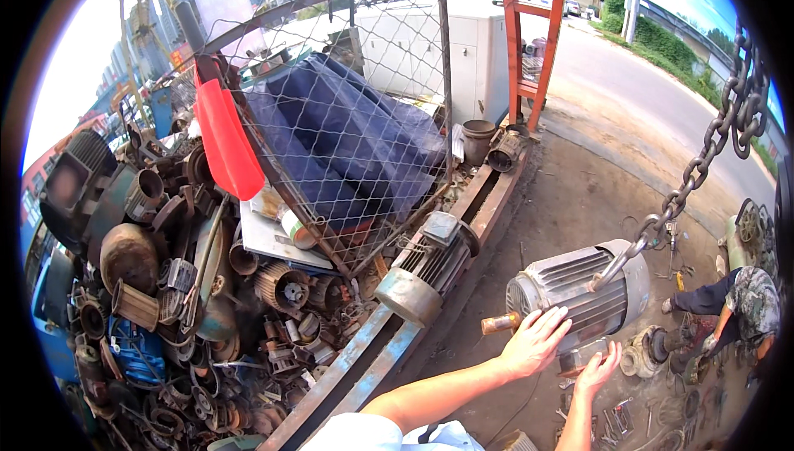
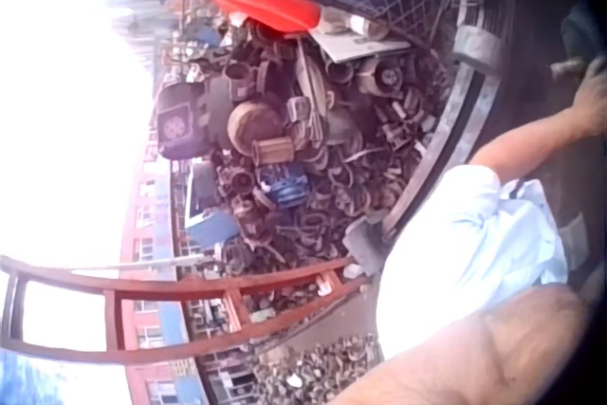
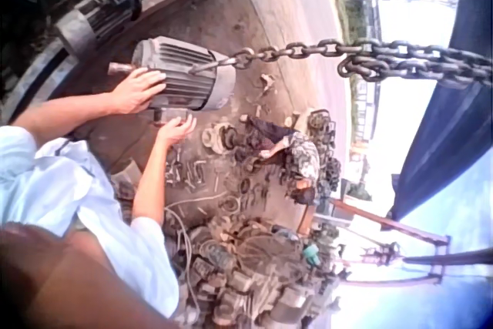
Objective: The person rotates a large electric motor suspended by a chain and scrapes debris from a bolt on the casing. They then move to assist another person working on a mechanical part on the ground.
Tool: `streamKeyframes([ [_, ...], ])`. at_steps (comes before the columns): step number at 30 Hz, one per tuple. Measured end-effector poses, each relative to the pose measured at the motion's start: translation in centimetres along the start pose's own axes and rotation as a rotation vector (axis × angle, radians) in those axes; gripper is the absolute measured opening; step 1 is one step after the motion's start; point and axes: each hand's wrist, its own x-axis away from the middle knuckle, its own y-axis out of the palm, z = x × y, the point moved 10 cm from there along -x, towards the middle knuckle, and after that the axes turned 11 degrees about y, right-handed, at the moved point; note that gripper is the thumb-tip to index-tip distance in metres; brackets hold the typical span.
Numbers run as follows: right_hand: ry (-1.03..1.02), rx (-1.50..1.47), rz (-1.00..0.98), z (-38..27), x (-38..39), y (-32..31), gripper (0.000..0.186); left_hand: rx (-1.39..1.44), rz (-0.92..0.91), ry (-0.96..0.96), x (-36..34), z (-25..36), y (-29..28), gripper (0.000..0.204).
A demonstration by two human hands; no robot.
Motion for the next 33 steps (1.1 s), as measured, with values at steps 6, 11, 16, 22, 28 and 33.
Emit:
streamKeyframes([
  [6,0.056,0.015,0.012,-0.4,0.6,-0.6,0.054,0.016,-0.014,0.020,0.0,-0.1,0.3,0.068],
  [11,0.070,0.040,0.021,-0.6,0.8,-1.0,0.052,0.031,-0.004,0.046,-0.2,-0.3,-0.1,0.070],
  [16,0.078,0.067,0.012,-0.8,1.1,-1.1,0.049,0.041,-0.008,0.051,-0.6,-0.4,-0.6,0.068],
  [22,0.181,-0.110,-0.105,-1.7,3.0,-1.7,0.064,0.043,0.015,0.061,-0.3,-0.9,-1.5,0.072],
  [28,0.530,-0.103,-0.293,9.1,15.6,-1.5,0.061,0.055,-0.012,0.025,-1.9,-1.0,-3.2,0.058],
  [33,0.906,0.303,-0.597,28.3,35.5,-4.7,0.038,-0.017,0.037,0.065,-4.0,-0.6,-3.6,0.056],
])
